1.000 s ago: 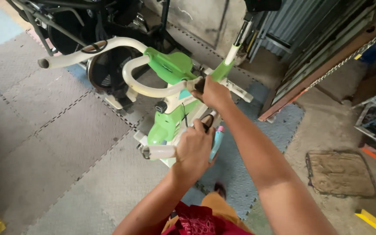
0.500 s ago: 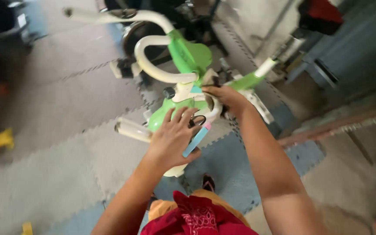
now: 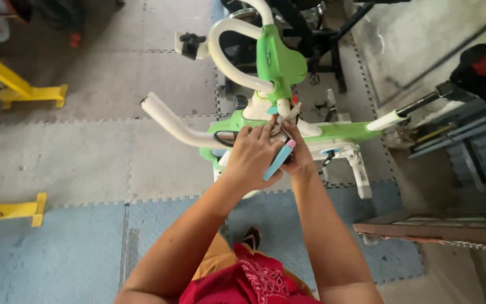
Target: Cleaning and wiping down various gym machines using a spray bottle and a cloth.
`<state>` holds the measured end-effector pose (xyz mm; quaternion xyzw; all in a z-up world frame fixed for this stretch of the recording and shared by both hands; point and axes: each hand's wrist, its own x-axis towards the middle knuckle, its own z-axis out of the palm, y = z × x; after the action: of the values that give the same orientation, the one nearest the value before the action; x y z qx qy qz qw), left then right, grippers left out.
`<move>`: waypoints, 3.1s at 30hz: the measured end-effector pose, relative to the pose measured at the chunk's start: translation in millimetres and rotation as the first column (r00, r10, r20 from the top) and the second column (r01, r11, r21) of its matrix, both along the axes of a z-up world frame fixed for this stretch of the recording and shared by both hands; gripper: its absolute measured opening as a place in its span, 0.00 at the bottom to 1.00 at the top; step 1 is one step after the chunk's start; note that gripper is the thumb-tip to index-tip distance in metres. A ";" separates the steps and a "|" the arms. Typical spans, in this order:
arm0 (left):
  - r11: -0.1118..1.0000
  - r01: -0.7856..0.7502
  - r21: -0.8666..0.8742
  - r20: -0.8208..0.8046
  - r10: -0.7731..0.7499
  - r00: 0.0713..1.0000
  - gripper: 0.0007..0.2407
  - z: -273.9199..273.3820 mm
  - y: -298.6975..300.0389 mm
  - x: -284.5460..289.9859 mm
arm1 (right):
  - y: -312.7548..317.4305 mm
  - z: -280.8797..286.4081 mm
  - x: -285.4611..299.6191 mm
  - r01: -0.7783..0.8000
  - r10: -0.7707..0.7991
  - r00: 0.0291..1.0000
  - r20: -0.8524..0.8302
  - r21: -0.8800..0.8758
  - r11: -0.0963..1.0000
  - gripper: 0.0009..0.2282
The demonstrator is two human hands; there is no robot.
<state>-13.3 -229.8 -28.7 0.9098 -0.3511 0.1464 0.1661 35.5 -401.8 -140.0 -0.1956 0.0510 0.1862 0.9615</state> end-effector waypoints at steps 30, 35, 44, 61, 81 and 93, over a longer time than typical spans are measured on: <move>0.998 -0.044 -0.048 0.116 0.049 0.992 0.24 -9.6 3.3 -14.5 | -82.3 -38.4 -62.6 0.502 -0.611 0.763 -0.212 -0.401 0.766 0.07; 0.998 -0.036 -0.054 0.095 0.041 0.995 0.24 -2.0 0.2 -17.9 | -116.6 -24.9 -12.5 0.385 -0.445 0.895 -0.001 -0.501 0.775 0.08; 0.942 -0.307 0.137 -0.075 0.319 0.945 0.27 9.7 -64.5 -10.4 | -74.1 61.7 95.4 0.419 0.245 0.836 0.492 -0.859 0.295 0.33; 0.812 -0.545 0.209 -0.141 0.576 0.805 0.20 -4.8 -128.1 14.9 | -58.4 42.8 272.4 0.666 0.720 0.608 0.335 -0.709 -0.233 0.40; 0.799 -0.568 0.196 0.131 0.553 0.823 0.26 -25.0 -129.3 0.6 | -136.1 -1.0 123.4 0.850 0.674 0.284 0.683 -0.504 0.153 0.26; 0.904 -0.427 0.035 0.155 0.417 0.896 0.19 -82.0 -129.7 -58.1 | -232.3 -184.9 -79.4 -0.322 0.165 0.941 -0.295 -0.634 0.703 0.29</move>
<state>-71.3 -359.5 -110.7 0.9564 -0.1612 0.2319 0.0738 -43.9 -634.1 -324.9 -0.5133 0.1925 0.3012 0.7802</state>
